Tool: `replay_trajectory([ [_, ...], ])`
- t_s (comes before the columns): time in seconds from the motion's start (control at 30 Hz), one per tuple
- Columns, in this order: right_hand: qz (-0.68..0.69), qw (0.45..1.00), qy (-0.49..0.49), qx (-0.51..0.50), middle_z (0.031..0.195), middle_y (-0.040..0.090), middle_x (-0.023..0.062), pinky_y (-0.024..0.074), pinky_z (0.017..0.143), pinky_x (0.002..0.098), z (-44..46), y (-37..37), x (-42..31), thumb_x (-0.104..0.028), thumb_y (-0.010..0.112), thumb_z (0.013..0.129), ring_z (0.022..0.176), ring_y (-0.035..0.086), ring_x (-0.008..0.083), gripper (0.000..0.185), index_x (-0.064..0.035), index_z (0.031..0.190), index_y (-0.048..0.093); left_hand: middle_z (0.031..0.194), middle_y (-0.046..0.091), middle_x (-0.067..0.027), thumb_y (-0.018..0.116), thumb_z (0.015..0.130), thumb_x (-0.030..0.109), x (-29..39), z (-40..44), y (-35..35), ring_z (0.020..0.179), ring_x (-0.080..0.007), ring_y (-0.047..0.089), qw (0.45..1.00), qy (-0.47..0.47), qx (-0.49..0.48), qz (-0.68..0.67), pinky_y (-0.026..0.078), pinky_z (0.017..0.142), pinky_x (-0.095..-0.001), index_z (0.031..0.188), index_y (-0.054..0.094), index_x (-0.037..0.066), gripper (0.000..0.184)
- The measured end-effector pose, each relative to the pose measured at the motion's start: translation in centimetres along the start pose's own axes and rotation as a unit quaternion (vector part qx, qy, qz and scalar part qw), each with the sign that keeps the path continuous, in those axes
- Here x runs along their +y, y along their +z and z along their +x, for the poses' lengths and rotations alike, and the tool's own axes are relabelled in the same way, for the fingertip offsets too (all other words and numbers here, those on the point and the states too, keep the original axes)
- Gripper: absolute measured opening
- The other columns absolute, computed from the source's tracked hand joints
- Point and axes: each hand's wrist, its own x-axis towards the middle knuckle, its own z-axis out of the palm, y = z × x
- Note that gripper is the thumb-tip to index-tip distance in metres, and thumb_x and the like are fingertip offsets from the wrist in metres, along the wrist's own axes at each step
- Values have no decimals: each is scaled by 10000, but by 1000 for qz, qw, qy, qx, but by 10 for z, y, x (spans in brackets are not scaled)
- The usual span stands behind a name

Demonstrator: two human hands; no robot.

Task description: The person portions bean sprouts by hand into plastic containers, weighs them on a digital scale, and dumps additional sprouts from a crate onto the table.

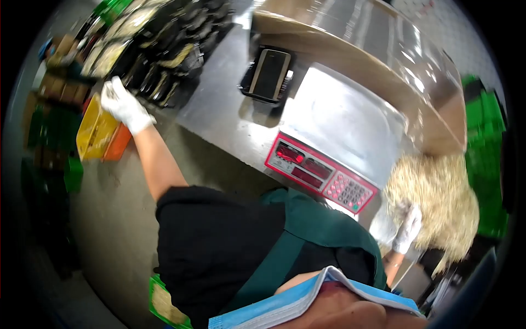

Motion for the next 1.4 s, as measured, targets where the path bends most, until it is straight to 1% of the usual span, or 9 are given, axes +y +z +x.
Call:
replay_trajectory([
  [0.1, 13, 988, 21, 152, 1038, 679, 85, 508, 844, 300, -6, -53, 61, -250, 513, 1010, 948, 632, 150, 324, 11, 1179, 604, 1280, 566, -199, 636, 903, 70, 64, -136, 33, 1187, -245, 539, 977, -134, -152, -58, 386, 1064, -349, 1327, 415, -91, 504],
  [0.2, -143, 934, -16, 327, 1088, 674, 100, 475, 891, 311, -17, -129, 88, -244, 618, 953, 998, 611, 165, 300, -15, 1145, 648, 1244, 597, -172, 560, 942, 134, 64, -221, 47, 1105, -235, 581, 911, -185, -368, -33, 453, 957, -334, 1389, 354, -64, 531],
  [0.33, -513, 692, 30, 507, 1037, 676, 157, 506, 855, 440, -44, -259, 81, -259, 636, 868, 965, 635, 352, 328, -91, 1150, 624, 1247, 588, -191, 470, 953, 74, 140, -303, 71, 1106, -229, 572, 828, -288, -429, -216, 460, 941, -332, 1465, 241, -30, 571],
  [0.47, -527, 784, 138, 297, 973, 677, 198, 514, 783, 465, -39, -290, 118, -388, 549, 916, 906, 653, 365, 350, -94, 1097, 607, 1249, 579, -212, 422, 974, 62, 206, -341, 77, 1115, -251, 574, 807, -206, -532, -153, 438, 983, -365, 1442, 317, -15, 486],
  [0.67, -594, 749, 146, 255, 713, 667, 208, 511, 639, 476, -31, -312, 145, -304, 539, 900, 672, 669, 368, 265, -75, 825, 651, 1147, 623, -214, 464, 975, 58, 300, -464, 101, 996, -226, 631, 761, -281, -559, -169, 470, 936, -332, 1360, 409, -56, 405],
  [0.93, -467, 762, -130, 430, 681, 609, 139, 466, 608, 425, -50, -333, 104, -266, 790, 741, 658, 602, 333, 270, -64, 770, 612, 1138, 632, -179, 477, 965, 18, 331, -536, 113, 1011, -208, 624, 593, -308, -701, -250, 482, 935, -322, 1334, 438, -75, 383],
  [1.1, -389, 842, -227, 296, 664, 580, 114, 453, 590, 419, -36, -296, 49, -212, 758, 761, 637, 566, 328, 184, -78, 739, 634, 1046, 667, -149, 524, 945, 96, 376, -538, 106, 953, -207, 637, 537, -344, -745, -193, 456, 945, -325, 1244, 517, -95, 355],
  [1.23, -362, 868, -286, 185, 698, 581, 105, 459, 603, 400, -22, -207, 18, -134, 768, 733, 654, 569, 300, 137, -91, 822, 674, 1464, 358, -159, 649, 881, 86, 389, -567, 114, 1244, -199, 468, 352, -386, -800, -295, 419, 1000, -318, 1517, 144, 48, 813],
  [1.4, -257, 842, -467, 80, 743, 564, 84, 471, 630, 399, -4, -102, 6, -214, 726, 745, 709, 580, 279, 256, -72, 914, 596, 1458, 290, -119, 600, 820, -3, 372, -575, 117, 1323, -222, 329, 529, -440, -618, -381, 262, 1121, -361, 1509, 94, 72, 858],
])
